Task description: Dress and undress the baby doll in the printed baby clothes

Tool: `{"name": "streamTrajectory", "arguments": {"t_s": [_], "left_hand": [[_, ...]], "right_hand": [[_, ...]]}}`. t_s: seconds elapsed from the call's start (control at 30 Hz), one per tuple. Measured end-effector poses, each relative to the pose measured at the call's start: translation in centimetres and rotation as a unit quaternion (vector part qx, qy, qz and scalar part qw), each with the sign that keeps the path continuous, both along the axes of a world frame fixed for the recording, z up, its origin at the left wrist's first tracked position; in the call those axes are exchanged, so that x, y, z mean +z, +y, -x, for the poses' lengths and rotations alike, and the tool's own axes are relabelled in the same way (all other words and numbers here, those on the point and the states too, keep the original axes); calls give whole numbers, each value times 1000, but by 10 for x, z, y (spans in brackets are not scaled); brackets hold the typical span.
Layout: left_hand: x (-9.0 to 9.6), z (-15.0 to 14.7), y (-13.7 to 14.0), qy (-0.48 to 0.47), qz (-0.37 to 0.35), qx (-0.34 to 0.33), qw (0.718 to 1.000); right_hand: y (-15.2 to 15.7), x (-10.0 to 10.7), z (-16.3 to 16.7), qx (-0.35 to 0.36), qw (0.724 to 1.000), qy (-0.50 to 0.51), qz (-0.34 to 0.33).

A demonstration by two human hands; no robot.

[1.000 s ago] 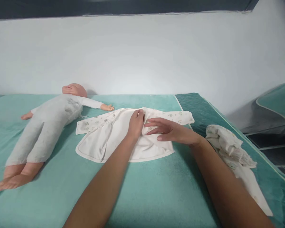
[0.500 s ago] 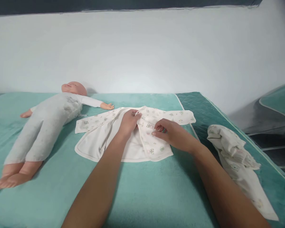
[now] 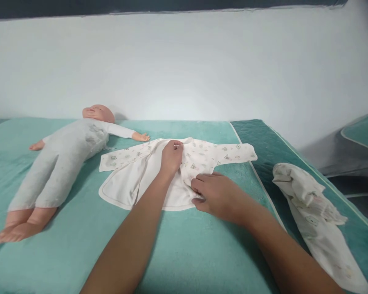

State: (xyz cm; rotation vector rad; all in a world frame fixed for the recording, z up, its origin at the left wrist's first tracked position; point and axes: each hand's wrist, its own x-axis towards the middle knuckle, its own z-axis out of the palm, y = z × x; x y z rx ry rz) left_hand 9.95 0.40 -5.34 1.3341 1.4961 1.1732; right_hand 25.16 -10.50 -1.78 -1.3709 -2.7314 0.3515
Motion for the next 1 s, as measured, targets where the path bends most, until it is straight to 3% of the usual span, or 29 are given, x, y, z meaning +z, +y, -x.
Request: {"name": "streamTrajectory", "arguments": {"t_s": [0.13, 0.23, 0.33, 0.5, 0.57, 0.67, 0.8, 0.9, 1.0], "left_hand": [[0, -3, -1, -21, 0, -10, 1000], [1, -4, -3, -73, -4, -22, 997], [3, -4, -5, -150, 12, -42, 988], [11, -9, -12, -240, 14, -188, 952], [11, -14, -17, -186, -3, -252, 950], [8, -20, -23, 10, -56, -289, 956], [0, -23, -25, 240, -133, -309, 910], [-3, -22, -25, 287, -151, -330, 886], [-2, -23, -29, 294, -172, -314, 886]], "right_hand": [[-1, -1, 17, -117, 993, -32, 12], [1, -3, 23, -142, 990, -13, 20], [6, 0, 16, -154, 980, 100, 75], [18, 14, -23, -155, 907, 316, 230], [23, 18, -43, -149, 887, 354, 255], [27, 20, -68, -172, 883, 329, 286], [30, 14, -81, -145, 887, 219, 381], [33, 8, -83, -119, 882, 170, 422], [38, 2, -84, -176, 898, 164, 369]]}}
